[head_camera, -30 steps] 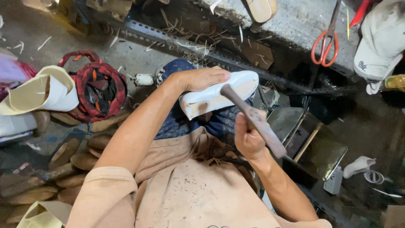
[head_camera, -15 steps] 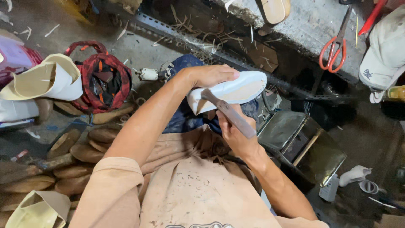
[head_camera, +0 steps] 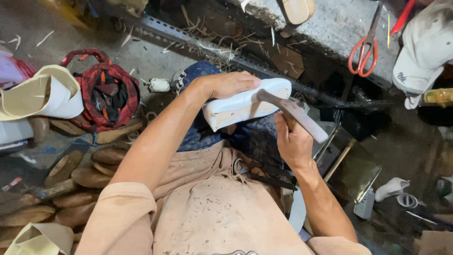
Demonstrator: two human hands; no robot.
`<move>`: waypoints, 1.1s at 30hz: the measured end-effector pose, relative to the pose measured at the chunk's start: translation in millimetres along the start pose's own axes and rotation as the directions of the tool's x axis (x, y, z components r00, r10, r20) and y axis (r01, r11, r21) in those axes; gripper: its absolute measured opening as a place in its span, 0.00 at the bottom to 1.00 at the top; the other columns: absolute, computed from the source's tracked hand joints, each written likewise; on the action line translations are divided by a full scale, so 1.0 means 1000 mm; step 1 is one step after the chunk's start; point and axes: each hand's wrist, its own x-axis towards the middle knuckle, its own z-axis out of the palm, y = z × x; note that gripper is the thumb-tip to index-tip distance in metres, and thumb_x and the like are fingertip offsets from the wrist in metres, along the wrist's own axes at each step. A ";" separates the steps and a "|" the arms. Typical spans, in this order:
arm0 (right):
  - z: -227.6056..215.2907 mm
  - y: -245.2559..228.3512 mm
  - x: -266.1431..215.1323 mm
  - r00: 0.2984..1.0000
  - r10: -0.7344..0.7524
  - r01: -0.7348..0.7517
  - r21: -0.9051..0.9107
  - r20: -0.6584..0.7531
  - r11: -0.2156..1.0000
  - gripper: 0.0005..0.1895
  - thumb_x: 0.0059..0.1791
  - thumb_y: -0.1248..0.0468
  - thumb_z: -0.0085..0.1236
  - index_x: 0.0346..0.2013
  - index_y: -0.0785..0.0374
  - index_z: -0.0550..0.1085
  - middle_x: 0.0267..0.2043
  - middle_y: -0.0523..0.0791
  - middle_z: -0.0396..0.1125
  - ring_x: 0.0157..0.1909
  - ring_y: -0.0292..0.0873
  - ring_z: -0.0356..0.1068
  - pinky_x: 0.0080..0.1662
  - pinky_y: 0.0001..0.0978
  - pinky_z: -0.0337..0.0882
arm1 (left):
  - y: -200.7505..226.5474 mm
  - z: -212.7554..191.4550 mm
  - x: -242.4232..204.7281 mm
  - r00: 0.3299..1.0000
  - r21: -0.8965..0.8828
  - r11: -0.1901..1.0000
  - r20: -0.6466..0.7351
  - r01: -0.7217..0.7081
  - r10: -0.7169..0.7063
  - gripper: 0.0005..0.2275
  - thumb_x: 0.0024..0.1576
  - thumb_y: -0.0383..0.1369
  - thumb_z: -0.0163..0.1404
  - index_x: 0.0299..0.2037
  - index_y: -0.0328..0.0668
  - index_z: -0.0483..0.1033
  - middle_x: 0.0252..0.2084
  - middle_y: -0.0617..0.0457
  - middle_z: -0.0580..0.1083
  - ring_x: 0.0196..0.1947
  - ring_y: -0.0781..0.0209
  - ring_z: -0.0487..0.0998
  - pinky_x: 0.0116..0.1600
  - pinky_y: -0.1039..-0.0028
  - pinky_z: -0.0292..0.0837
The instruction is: The person uses a hammer and pliers to shape and secure white leather around a shoe last, pulling the material tight and tapping it into place.
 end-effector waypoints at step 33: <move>-0.054 0.014 -0.061 0.851 0.524 -0.468 0.447 -0.002 0.762 0.12 0.59 0.65 0.46 0.51 0.71 0.72 0.21 0.46 0.66 0.20 0.40 0.68 0.32 0.36 0.74 | 0.139 0.101 -0.106 0.845 0.802 0.503 -0.483 0.322 0.228 0.32 0.55 0.54 0.55 0.67 0.46 0.68 0.61 0.39 0.71 0.57 0.35 0.75 0.57 0.52 0.72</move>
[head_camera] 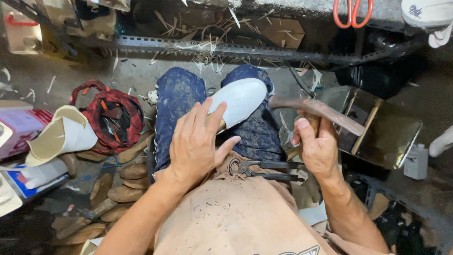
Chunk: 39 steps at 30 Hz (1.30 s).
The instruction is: The person uses a hammer and pliers to shape and secure white leather around a shoe last, pulling the material tight and tapping it into place.
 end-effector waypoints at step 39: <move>0.040 -0.049 -0.007 0.969 -0.175 0.239 -0.492 0.173 0.837 0.15 0.56 0.56 0.55 0.38 0.66 0.74 0.29 0.54 0.71 0.37 0.58 0.75 0.38 0.41 0.75 | 0.002 0.007 0.010 0.998 0.106 0.993 -0.023 -0.059 0.062 0.20 0.68 0.47 0.38 0.56 0.43 0.74 0.51 0.43 0.75 0.51 0.43 0.80 0.49 0.61 0.74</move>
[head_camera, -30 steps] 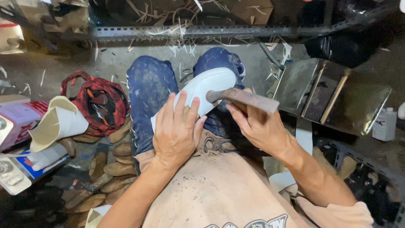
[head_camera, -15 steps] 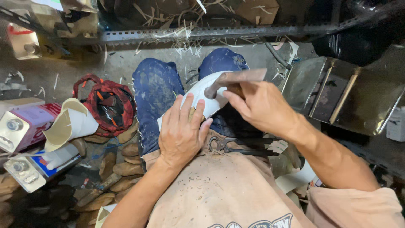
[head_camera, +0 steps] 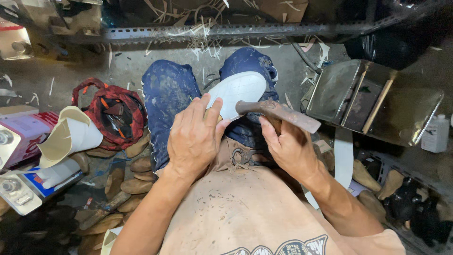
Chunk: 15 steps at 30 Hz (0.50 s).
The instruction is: The person uses a hammer and pliers to shape and secure white leather around a shoe last, pulling the material tight and tapping it into place.
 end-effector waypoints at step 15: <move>0.000 0.026 -0.018 0.976 0.202 -0.168 0.307 -0.084 0.937 0.13 0.58 0.58 0.49 0.45 0.66 0.73 0.32 0.53 0.69 0.37 0.56 0.70 0.45 0.48 0.71 | -0.013 -0.002 0.000 0.998 -0.038 0.998 0.038 0.047 -0.045 0.19 0.67 0.48 0.40 0.56 0.46 0.74 0.47 0.49 0.74 0.44 0.48 0.82 0.43 0.62 0.75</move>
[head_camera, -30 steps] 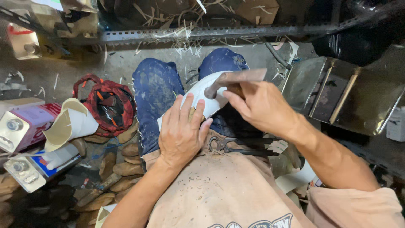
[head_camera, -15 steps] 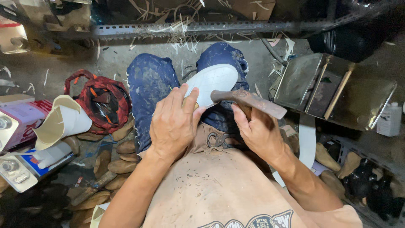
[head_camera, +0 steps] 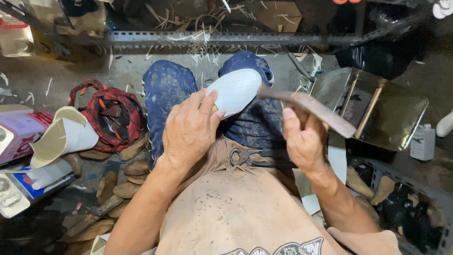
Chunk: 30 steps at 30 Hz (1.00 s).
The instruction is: The person uses a hammer and pliers to shape and secure white leather around a shoe last, pulling the material tight and tapping it into place.
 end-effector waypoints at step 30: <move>-0.040 -0.004 0.090 0.979 0.013 0.040 -0.257 0.203 0.966 0.15 0.60 0.53 0.53 0.44 0.64 0.70 0.34 0.55 0.71 0.39 0.60 0.74 0.40 0.52 0.72 | 0.018 0.007 -0.003 0.991 0.056 0.997 -0.114 -0.056 0.063 0.19 0.68 0.46 0.38 0.56 0.41 0.74 0.49 0.39 0.74 0.51 0.39 0.78 0.48 0.59 0.73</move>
